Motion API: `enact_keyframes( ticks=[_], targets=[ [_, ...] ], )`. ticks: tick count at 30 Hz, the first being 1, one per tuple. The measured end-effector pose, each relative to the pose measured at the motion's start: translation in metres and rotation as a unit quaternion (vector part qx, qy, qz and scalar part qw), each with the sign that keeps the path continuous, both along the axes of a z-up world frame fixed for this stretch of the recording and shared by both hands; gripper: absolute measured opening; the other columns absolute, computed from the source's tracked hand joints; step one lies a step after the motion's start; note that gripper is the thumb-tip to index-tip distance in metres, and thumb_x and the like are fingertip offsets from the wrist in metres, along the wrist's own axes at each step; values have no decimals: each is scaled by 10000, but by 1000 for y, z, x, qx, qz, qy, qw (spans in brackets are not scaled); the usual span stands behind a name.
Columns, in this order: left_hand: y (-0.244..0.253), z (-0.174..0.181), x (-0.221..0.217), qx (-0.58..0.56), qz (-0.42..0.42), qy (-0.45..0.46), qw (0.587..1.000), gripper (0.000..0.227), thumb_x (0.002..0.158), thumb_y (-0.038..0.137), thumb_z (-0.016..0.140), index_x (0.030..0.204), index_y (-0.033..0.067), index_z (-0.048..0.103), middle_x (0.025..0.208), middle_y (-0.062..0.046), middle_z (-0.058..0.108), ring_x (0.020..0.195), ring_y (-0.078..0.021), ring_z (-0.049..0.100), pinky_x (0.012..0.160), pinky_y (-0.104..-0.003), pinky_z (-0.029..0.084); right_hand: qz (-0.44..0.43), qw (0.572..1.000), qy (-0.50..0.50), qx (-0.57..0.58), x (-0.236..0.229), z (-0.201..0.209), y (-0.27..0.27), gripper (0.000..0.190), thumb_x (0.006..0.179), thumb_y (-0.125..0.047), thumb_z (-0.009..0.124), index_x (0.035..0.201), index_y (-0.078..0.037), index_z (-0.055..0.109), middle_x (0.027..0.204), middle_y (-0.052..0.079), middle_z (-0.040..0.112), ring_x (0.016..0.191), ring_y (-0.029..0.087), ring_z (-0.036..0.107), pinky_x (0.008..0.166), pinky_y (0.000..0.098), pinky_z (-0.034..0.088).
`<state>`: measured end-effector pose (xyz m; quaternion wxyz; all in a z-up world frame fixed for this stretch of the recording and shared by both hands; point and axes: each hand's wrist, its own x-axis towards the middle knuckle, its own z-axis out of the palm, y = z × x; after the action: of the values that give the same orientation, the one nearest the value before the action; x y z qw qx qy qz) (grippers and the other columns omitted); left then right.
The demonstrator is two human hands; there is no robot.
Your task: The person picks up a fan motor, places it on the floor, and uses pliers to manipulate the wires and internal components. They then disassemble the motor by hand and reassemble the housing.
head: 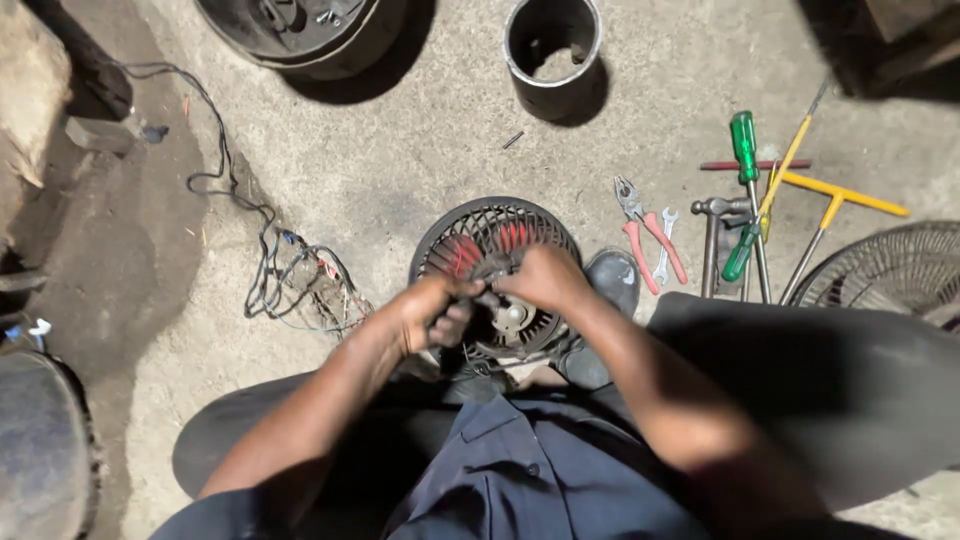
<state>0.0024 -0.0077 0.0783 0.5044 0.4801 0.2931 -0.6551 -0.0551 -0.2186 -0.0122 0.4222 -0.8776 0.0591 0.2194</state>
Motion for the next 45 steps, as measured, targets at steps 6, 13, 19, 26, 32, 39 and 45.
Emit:
enact_keyframes(
  ticks=[6,13,19,26,32,39,45],
  targets=[
    [23,31,-48,-51,105,48,992,303,1044,284,504,1102,28,656,522,80,320,367,-58,273,320,-229,216,45,996,-71,3,-25,68,9,443,692,-464,819,842,-50,773,722,233,685,714,397,713,678,485,568],
    [25,31,-106,-57,52,15,997,315,1039,331,566,1037,24,639,527,78,324,373,-54,272,335,-247,178,38,998,-44,5,-83,89,7,475,725,-451,819,1004,-70,775,823,204,738,777,382,728,715,472,573],
    [24,30,-115,-89,51,25,994,369,1032,362,545,978,9,636,511,72,319,360,-57,274,331,-251,186,20,998,-52,8,-94,102,12,452,722,-401,799,996,-43,775,816,216,739,787,375,741,748,465,579],
    [25,36,-122,-81,47,-31,995,353,1033,342,569,907,15,612,499,70,323,348,-54,264,323,-263,186,12,995,-101,-10,-105,102,20,429,761,-381,775,1010,-32,766,865,206,747,802,377,746,747,474,582],
    [6,53,-132,24,82,-101,991,347,1013,304,581,796,34,584,478,22,365,325,-102,253,308,-307,179,-19,993,-96,-66,-102,98,26,453,724,-398,811,985,-30,773,813,234,737,790,398,735,756,492,581],
    [-19,48,-160,82,165,-138,973,327,1019,272,593,778,50,586,494,1,411,327,-118,272,305,-329,192,-28,990,-84,-108,-95,112,33,499,700,-459,876,943,-33,781,819,243,730,779,407,732,741,499,578],
    [-39,43,-171,66,262,-120,955,345,1023,298,548,771,62,561,486,-27,416,306,-157,289,292,-358,212,-23,997,-31,-65,-84,125,33,547,658,-554,883,1056,-190,792,838,153,764,776,341,754,723,457,579]
  ],
)
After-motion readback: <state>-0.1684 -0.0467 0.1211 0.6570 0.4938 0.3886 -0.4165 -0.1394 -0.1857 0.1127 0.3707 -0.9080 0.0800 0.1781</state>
